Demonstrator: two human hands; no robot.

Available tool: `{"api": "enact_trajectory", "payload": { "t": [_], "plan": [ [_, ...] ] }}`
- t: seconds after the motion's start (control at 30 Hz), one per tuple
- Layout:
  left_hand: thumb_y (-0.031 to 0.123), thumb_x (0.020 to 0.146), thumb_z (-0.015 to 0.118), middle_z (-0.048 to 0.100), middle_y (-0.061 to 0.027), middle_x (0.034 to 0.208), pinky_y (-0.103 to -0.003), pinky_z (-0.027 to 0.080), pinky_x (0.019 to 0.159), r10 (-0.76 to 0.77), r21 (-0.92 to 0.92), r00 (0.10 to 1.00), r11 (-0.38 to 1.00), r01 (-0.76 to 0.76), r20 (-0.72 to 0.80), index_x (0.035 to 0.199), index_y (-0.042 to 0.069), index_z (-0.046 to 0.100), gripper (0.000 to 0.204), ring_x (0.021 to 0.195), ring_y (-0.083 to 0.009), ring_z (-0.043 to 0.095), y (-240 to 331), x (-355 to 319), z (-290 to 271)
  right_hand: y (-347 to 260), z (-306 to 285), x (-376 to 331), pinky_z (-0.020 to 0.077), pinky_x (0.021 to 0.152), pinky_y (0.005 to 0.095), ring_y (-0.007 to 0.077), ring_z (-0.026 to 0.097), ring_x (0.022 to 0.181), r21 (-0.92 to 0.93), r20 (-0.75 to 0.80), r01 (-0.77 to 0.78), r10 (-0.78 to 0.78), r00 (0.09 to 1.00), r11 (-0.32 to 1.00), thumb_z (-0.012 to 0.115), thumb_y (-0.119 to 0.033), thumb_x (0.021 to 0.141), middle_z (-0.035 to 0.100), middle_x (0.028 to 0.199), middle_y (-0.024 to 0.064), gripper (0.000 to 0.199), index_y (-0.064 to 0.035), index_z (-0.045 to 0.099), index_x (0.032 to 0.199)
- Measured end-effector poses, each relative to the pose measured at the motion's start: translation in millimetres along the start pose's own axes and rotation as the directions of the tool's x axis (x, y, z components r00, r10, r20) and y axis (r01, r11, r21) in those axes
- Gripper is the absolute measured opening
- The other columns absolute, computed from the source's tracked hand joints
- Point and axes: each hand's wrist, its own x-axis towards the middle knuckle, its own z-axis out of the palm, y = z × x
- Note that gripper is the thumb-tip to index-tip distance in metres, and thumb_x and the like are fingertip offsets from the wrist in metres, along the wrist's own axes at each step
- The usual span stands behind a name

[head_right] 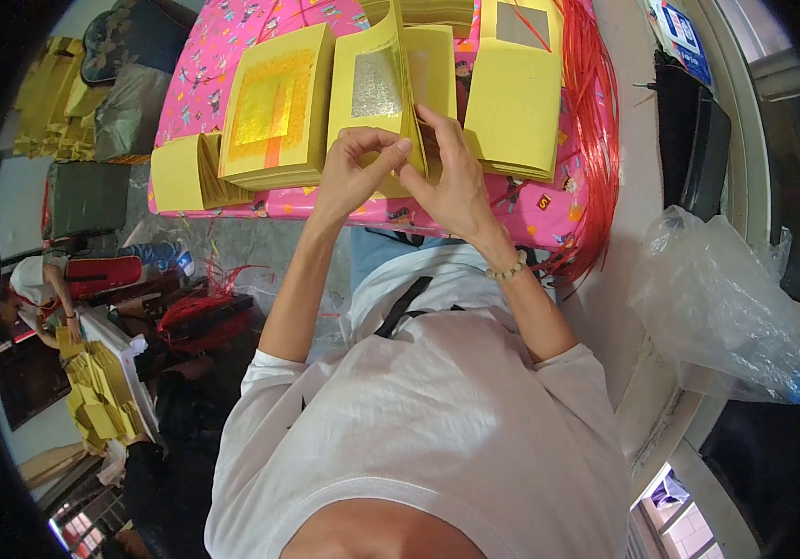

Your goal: Counting and stacking sheets of yellow joss paper.

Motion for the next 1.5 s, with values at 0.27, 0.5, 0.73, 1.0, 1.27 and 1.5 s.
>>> {"api": "enact_trajectory", "payload": {
  "t": [0.27,0.5,0.73,1.0,1.27,1.5],
  "plan": [
    [0.032,0.076,0.071,0.066,-0.0053,0.071,-0.034,0.042,0.08,0.022,0.007,1.0,1.0,-0.022,-0.016,0.083,0.006,0.073,0.026,0.086,-0.0199,0.052,1,0,0,0,0,0,0.0408,0.098,0.0371,0.0303,0.05,0.117,0.0,-0.007,0.006,-0.006,1.0,1.0,0.066,-0.012,0.076,0.048,0.124,0.0177,0.064,-0.0013,0.039,0.132],
    [0.033,0.075,0.072,0.066,-0.0055,0.071,-0.034,0.041,0.08,-0.045,-0.073,0.999,0.996,0.047,0.019,0.082,0.006,0.073,0.029,0.086,-0.0196,0.052,-7,4,3,0,0,1,0.0418,0.096,0.0377,0.0311,0.05,0.116,0.017,-0.003,-0.016,0.017,1.0,1.0,0.066,-0.012,0.076,0.048,0.125,0.0178,0.064,-0.0017,0.039,0.133],
    [0.047,0.066,0.078,0.059,-0.0018,0.068,-0.035,0.04,0.077,-0.071,0.097,0.996,0.992,0.076,-0.052,0.072,0.005,0.068,0.043,0.085,-0.0201,0.046,1,4,11,-7,-1,0,0.0429,0.094,0.0382,0.0327,0.05,0.115,-0.148,-0.021,0.075,-0.079,0.997,0.986,0.066,-0.01,0.073,0.047,0.124,0.0183,0.065,-0.0025,0.039,0.132],
    [0.048,0.068,0.077,0.059,-0.0021,0.068,-0.036,0.04,0.075,-0.042,0.088,0.998,0.995,0.046,-0.043,0.071,0.006,0.068,0.043,0.083,-0.0205,0.047,1,2,8,-5,-1,0,0.0416,0.096,0.0383,0.0317,0.05,0.115,-0.11,-0.027,0.071,-0.074,0.997,0.991,0.066,-0.01,0.073,0.048,0.123,0.0182,0.066,-0.0018,0.039,0.132],
    [0.038,0.072,0.073,0.064,-0.0043,0.069,-0.037,0.042,0.078,-0.04,0.047,0.998,0.998,0.042,-0.041,0.075,0.006,0.071,0.032,0.084,-0.0212,0.052,-2,3,8,-1,1,0,0.0412,0.096,0.0378,0.0308,0.05,0.114,-0.022,-0.022,0.028,-0.029,0.999,0.999,0.067,-0.012,0.076,0.049,0.121,0.0179,0.063,-0.0009,0.04,0.132],
    [0.036,0.074,0.072,0.065,-0.0061,0.069,-0.036,0.042,0.078,-0.019,0.056,0.999,0.998,0.022,-0.047,0.076,0.006,0.072,0.03,0.083,-0.0207,0.053,-2,3,8,0,0,-1,0.0409,0.097,0.0381,0.0308,0.05,0.115,-0.026,-0.008,0.003,-0.003,1.0,1.0,0.067,-0.013,0.076,0.049,0.123,0.0183,0.064,-0.0008,0.039,0.132]
  ]
}}
